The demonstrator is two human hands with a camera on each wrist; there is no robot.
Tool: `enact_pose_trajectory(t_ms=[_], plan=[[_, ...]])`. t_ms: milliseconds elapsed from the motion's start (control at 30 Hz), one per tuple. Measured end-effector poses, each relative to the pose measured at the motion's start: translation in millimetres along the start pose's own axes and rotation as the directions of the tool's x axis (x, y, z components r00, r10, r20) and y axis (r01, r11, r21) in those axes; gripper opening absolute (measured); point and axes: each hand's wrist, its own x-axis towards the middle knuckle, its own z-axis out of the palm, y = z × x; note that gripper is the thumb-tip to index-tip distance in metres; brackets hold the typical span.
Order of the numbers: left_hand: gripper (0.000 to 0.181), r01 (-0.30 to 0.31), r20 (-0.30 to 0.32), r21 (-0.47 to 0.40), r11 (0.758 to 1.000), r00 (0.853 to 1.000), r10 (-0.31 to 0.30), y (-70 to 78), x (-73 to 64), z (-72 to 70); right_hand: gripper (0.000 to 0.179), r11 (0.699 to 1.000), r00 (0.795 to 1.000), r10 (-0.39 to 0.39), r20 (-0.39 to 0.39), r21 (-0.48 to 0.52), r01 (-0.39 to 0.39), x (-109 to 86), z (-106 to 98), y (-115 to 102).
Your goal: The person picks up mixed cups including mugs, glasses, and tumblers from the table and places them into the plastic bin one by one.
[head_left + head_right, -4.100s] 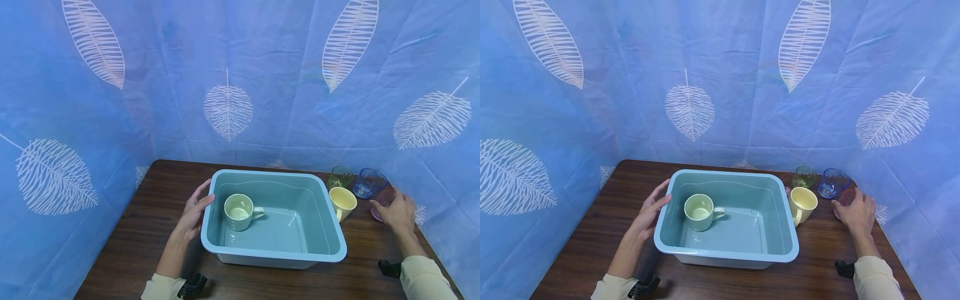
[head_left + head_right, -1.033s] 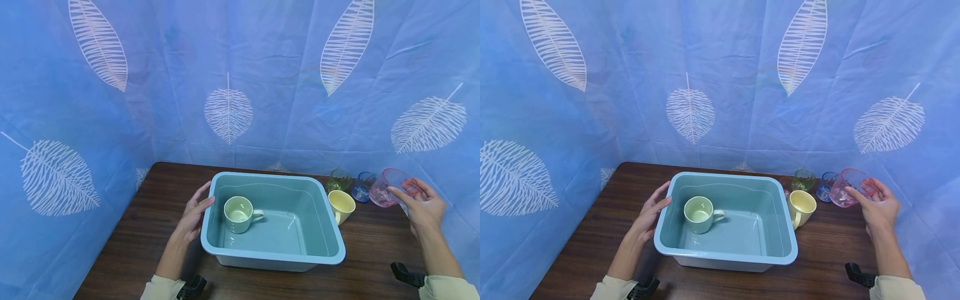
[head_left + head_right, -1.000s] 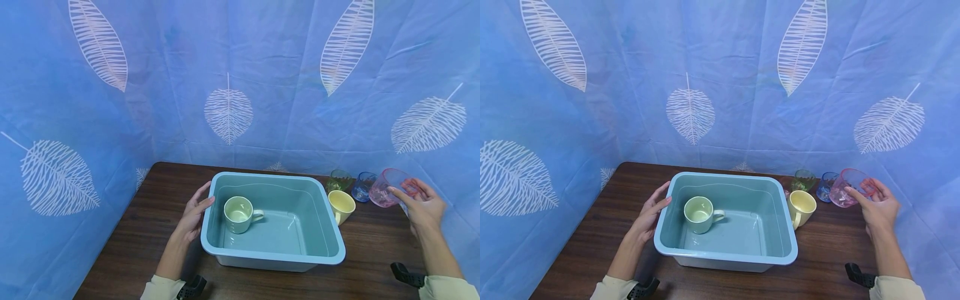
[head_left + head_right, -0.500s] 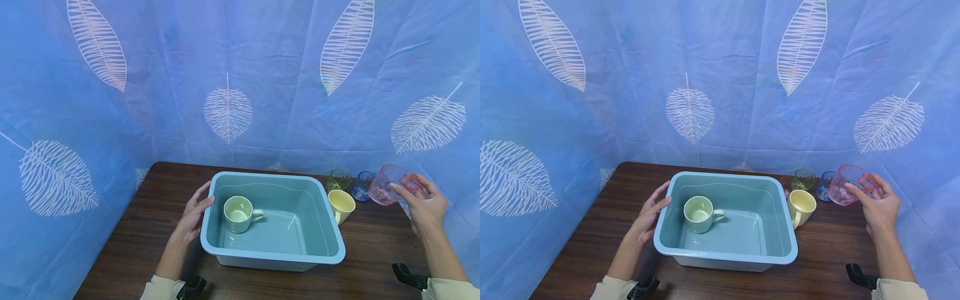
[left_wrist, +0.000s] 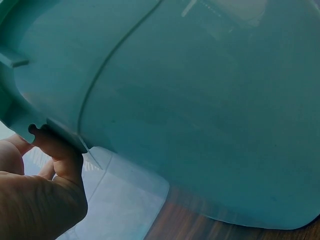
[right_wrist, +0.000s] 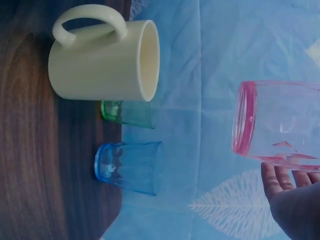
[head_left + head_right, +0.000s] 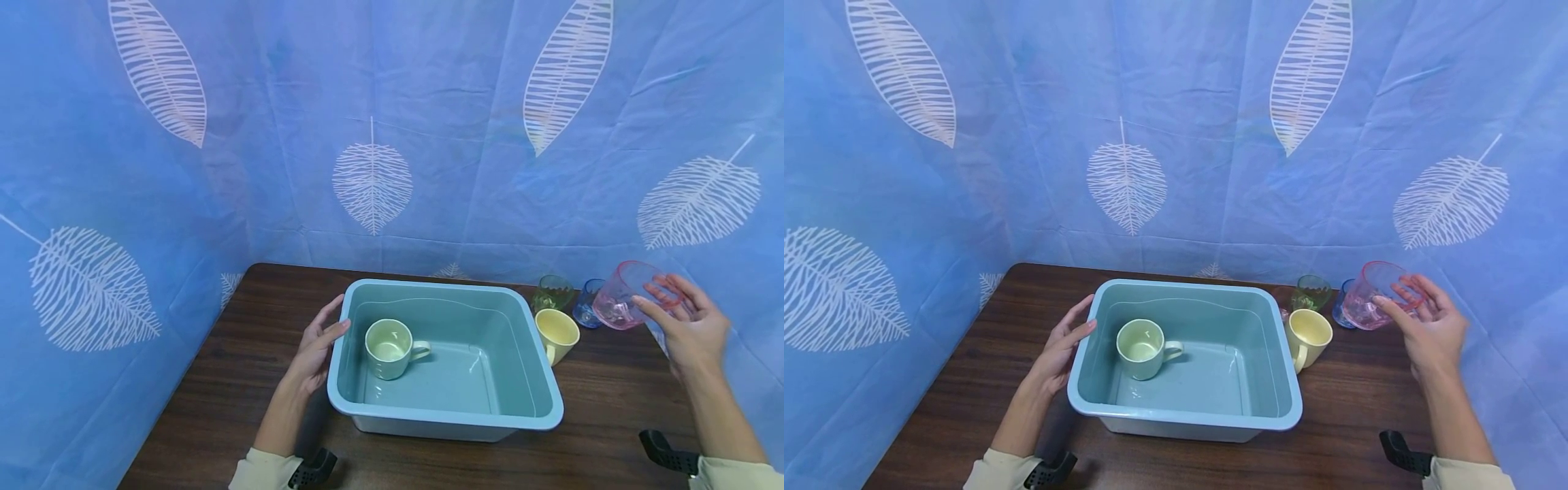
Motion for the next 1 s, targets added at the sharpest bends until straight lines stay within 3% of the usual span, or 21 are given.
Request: enact_pose_trajectory(t_ms=[300,567,800,1000], plan=[[0.059,-0.001,-0.005,-0.003,1.0,1.0,0.001,0.6,0.7,0.8,0.058,0.996,0.994,-0.087,0.061,-0.004,0.087,-5.9,13,-4],[0.059,0.004,-0.015,0.002,1.0,1.0,-0.004,-0.8,-0.2,1.3,0.06,0.985,0.979,-0.168,0.117,0.067,0.161,-13.1,24,-9],[0.059,0.003,-0.001,-0.006,1.0,1.0,-0.003,-0.6,-0.7,0.0,0.063,0.966,0.949,-0.236,0.209,0.159,0.205,-20.6,36,-13],[0.058,-0.005,0.014,-0.011,1.0,1.0,0.005,-0.5,-0.3,-0.1,0.063,0.947,0.922,-0.265,0.281,0.258,0.193,-23.3,42,-16]])
